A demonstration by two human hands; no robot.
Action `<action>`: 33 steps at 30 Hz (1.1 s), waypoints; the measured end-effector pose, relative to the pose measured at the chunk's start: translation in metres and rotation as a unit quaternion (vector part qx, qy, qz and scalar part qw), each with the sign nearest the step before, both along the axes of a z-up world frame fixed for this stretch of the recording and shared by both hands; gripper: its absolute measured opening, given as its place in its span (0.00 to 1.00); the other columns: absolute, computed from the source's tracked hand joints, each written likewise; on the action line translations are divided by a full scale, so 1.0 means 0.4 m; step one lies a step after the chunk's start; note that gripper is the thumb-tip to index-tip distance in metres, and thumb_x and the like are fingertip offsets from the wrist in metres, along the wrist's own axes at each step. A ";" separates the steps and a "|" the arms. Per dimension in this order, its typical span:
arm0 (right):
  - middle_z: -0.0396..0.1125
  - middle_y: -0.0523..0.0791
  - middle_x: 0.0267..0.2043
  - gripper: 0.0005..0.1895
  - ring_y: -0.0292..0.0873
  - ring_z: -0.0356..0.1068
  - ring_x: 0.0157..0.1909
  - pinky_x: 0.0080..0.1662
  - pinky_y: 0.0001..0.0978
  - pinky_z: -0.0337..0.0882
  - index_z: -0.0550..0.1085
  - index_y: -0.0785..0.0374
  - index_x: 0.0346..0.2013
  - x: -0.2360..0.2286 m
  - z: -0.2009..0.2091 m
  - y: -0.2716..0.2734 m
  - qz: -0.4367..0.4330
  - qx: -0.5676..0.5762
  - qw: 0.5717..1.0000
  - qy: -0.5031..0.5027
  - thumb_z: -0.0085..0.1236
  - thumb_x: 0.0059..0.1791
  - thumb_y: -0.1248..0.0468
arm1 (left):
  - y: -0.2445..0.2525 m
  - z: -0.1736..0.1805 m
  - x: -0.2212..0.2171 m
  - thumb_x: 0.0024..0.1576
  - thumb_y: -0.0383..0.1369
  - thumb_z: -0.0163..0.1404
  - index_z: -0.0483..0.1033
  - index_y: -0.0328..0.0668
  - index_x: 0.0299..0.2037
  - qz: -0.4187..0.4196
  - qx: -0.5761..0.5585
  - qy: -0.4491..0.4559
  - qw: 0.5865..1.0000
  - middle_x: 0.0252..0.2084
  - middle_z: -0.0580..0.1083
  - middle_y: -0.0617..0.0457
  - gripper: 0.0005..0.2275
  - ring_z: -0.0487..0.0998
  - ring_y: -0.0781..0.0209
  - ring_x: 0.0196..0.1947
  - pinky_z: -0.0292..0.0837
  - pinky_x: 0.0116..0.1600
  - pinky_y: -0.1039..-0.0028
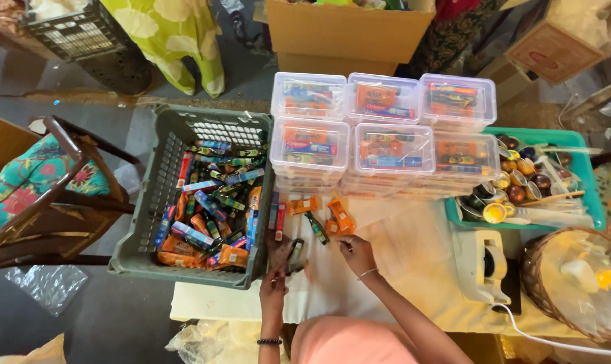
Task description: The person sorts small snack packets from a green basket and places them into clear plastic bags on a table. They handle the packets by hand, arranging them into the bags and occasionally moving the bags to a basket on the right.
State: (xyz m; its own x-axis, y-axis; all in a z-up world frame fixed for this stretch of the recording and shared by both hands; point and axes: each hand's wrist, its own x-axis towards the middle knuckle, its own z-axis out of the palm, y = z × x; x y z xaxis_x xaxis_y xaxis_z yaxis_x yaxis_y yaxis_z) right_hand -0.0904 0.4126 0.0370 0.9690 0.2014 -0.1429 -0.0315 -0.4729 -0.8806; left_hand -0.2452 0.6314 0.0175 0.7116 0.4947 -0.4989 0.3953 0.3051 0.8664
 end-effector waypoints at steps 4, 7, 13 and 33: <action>0.76 0.51 0.38 0.11 0.49 0.77 0.35 0.40 0.36 0.76 0.80 0.63 0.42 0.032 -0.097 0.095 0.106 -0.025 0.991 -0.081 0.57 0.45 0.72 | 0.014 0.008 -0.028 0.60 0.33 0.52 0.77 0.44 0.57 0.018 0.037 0.037 0.998 0.48 0.77 0.58 0.15 0.72 0.70 0.35 0.70 0.37 0.76; 0.73 0.50 0.44 0.12 0.51 0.75 0.42 0.43 0.40 0.76 0.79 0.59 0.42 0.066 -0.229 0.204 0.231 -0.124 0.952 -0.159 0.55 0.46 0.70 | 0.017 -0.033 -0.038 0.60 0.33 0.52 0.77 0.42 0.57 0.025 0.054 0.064 0.996 0.46 0.76 0.54 0.15 0.71 0.66 0.35 0.70 0.37 0.74; 0.67 0.51 0.55 0.15 0.57 0.68 0.54 0.46 0.46 0.72 0.77 0.57 0.47 0.123 -0.138 0.393 0.476 -0.327 0.768 -0.276 0.55 0.45 0.65 | 0.003 -0.146 -0.005 0.60 0.32 0.49 0.79 0.37 0.55 -0.043 0.215 0.012 0.976 0.46 0.77 0.43 0.15 0.75 0.51 0.43 0.71 0.50 0.67; 0.76 0.49 0.51 0.18 0.42 0.80 0.47 0.48 0.32 0.80 0.75 0.66 0.49 -0.159 0.175 -0.153 0.168 0.171 0.963 -0.120 0.64 0.45 0.74 | -0.139 0.045 0.107 0.65 0.37 0.46 0.75 0.30 0.58 -0.130 0.105 -0.015 0.986 0.44 0.80 0.44 0.18 0.77 0.64 0.44 0.70 0.53 0.75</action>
State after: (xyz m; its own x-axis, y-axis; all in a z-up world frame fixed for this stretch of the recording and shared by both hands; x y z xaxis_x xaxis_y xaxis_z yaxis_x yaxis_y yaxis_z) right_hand -0.1541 0.3515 0.1071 0.8376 0.5053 0.2074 0.2966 -0.1019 -0.9496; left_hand -0.2023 0.5759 0.0354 0.8414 0.3827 -0.3816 0.4092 0.0100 0.9124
